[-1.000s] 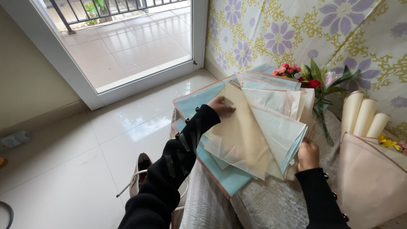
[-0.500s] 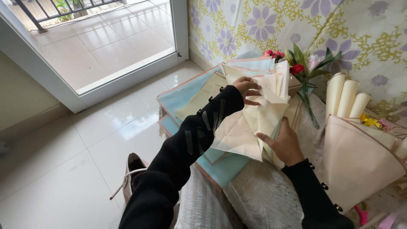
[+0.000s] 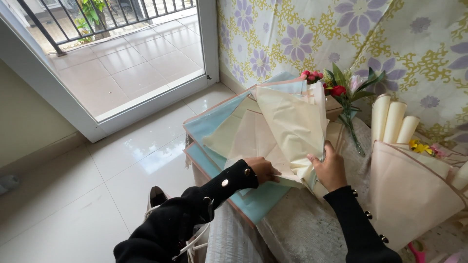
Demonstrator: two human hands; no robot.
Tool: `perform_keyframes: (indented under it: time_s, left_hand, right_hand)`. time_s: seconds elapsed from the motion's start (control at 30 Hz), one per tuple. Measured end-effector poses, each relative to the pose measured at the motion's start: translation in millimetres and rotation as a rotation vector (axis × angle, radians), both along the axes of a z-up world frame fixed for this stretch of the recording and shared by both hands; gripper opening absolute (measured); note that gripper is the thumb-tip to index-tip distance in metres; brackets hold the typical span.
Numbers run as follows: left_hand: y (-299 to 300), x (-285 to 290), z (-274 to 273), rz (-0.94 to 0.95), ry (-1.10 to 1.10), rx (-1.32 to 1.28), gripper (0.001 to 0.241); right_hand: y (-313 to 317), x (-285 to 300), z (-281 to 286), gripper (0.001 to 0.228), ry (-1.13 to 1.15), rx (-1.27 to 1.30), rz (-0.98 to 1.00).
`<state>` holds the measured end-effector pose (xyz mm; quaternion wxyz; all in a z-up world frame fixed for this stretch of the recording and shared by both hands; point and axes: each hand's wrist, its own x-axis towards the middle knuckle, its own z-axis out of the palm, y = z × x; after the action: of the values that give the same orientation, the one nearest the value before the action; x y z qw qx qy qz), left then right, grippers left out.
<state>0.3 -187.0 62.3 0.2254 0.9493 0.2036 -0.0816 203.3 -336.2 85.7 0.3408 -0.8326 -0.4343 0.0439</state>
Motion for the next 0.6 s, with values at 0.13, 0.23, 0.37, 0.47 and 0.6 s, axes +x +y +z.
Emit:
perform_keyframes:
  time_s: [0.13, 0.23, 0.37, 0.47, 0.6]
  left_hand:
    - [24, -10, -10, -0.028, -0.139, -0.212, 0.054]
    - [39, -6, -31, 0.002, -0.226, -0.297, 0.056]
    - [47, -5, -48, 0.092, -0.309, -0.355, 0.049]
    - [44, -14, -41, 0.128, -0.364, -0.38, 0.044]
    - [34, -25, -36, 0.174, -0.418, -0.405, 0.037]
  right_hand:
    - [-4, -5, -4, 0.041, 0.001, 0.031, -0.022]
    - [-3, -9, -3, 0.041, -0.073, 0.013, 0.01]
    - [-5, -14, 2, 0.05, -0.097, 0.032, 0.019]
    - [-4, -9, -2, 0.052, -0.112, 0.05, 0.024]
    - [-4, -12, 1, 0.049, -0.112, 0.095, 0.047]
